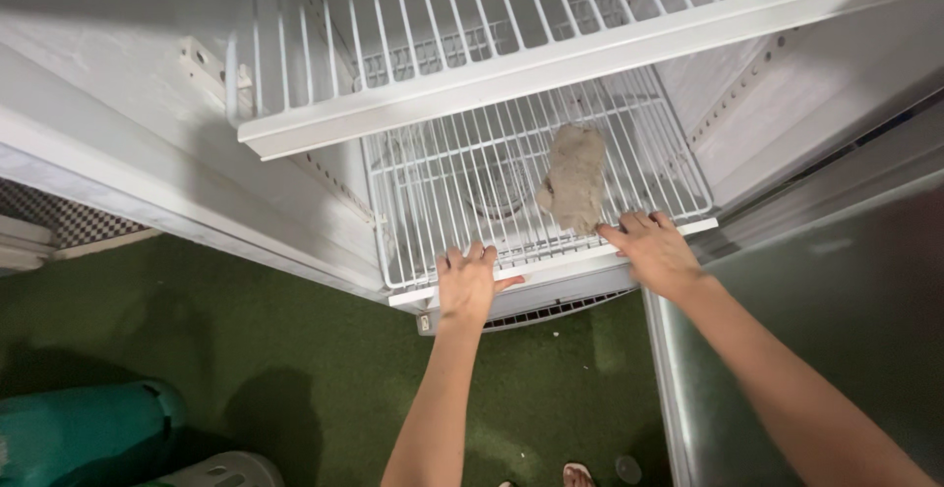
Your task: The person wipes the interior wire shelves and side walls of an empty commercial refrigerator with a cloth. After cleaning, they place two plastic food containers onto the middle shelf and close the door.
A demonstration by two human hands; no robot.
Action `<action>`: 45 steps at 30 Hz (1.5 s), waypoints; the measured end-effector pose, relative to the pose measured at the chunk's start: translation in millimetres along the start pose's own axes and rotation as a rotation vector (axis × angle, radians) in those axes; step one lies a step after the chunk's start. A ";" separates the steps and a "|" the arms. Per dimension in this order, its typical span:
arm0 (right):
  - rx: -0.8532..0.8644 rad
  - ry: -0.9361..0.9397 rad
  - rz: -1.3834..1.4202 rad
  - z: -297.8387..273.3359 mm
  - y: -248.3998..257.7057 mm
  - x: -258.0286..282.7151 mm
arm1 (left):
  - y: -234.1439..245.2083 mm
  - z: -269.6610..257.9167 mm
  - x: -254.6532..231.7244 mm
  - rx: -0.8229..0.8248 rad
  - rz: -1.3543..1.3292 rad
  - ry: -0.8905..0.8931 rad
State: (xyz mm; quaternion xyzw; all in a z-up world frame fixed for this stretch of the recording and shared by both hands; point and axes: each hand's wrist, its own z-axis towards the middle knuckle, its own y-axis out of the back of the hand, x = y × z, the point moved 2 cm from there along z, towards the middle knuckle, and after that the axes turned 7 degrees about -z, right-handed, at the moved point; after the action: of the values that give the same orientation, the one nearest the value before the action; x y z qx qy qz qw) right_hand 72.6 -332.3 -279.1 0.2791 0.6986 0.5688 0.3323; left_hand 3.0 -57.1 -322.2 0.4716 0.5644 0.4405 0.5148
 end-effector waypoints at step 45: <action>-0.251 -0.159 0.407 134.9 -0.9 13.2 | 7.5 21.1 -8.8 -0.293 -0.155 0.099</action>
State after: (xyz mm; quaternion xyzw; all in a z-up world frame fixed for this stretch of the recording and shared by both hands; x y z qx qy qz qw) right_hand 169.9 -240.1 -299.7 0.4143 0.5238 0.6826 0.2969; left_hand 24.9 -64.3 -315.1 0.3240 0.5536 0.4997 0.5821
